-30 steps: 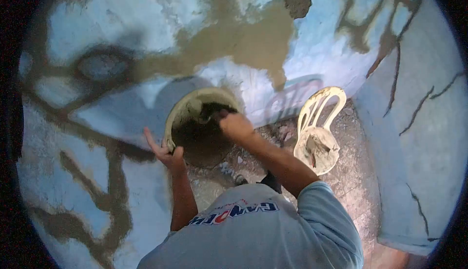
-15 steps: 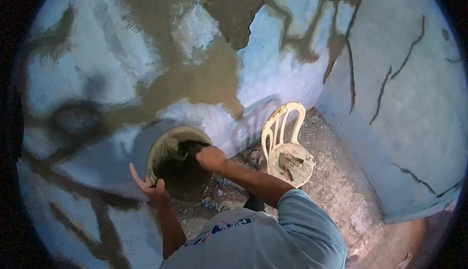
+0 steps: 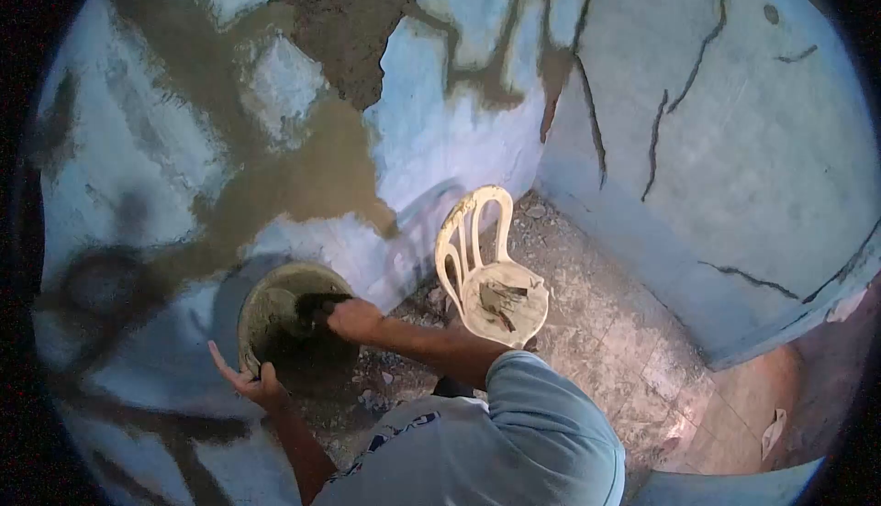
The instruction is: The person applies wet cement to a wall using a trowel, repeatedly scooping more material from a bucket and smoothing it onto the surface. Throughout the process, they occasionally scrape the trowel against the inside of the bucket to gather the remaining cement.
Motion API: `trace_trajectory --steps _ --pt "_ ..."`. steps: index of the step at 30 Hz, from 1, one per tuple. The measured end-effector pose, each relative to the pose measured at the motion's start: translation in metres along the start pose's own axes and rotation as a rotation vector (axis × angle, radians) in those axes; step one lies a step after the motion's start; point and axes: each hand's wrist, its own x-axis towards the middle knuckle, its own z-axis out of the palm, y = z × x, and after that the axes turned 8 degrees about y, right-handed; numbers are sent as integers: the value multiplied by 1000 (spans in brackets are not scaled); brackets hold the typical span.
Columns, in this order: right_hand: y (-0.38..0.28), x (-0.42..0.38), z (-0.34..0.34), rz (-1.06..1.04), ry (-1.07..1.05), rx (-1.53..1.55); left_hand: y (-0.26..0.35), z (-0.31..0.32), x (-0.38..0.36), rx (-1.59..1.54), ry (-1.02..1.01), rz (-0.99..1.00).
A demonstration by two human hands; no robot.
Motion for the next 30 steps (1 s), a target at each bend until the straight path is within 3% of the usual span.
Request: trace_trajectory --steps 2,3,6,7,10,11,14,15,18,19,22,23,26,30 --pt "8 -6 25 -120 99 -10 -10 -6 0 15 -17 -8" --pt "4 -7 -5 -98 -26 -35 -7 -3 -1 14 -28 -41" --pt "8 -9 -21 75 244 84 2 4 -3 2 -59 -84" --pt "0 -10 -52 253 91 143 0 6 -5 -17 -60 -67" --pt "7 -5 -7 249 148 80 8 14 -6 -27 -65 -47" --pt "-5 -16 -7 197 368 152 12 19 -4 -70 -67 -69" --pt "24 -4 65 93 189 100 15 21 -2 -109 -95 -57" --pt "7 -13 21 109 124 127 15 19 0 -101 -110 -40" --pt "23 -6 51 59 -29 38 15 21 -5 -120 -77 -116" --pt "30 -9 46 -45 18 -1 11 15 -6 -93 -86 -141" --pt "46 -6 27 -85 55 -69 -2 3 -5 -34 -83 -135" --pt "26 -7 -25 25 -38 -2 -5 5 -5 -21 -74 -90" --pt "15 -9 -26 129 211 102 -7 13 -4 -106 -110 -41" --pt "10 -16 7 -3 38 38 0 10 3 -142 -164 -70"
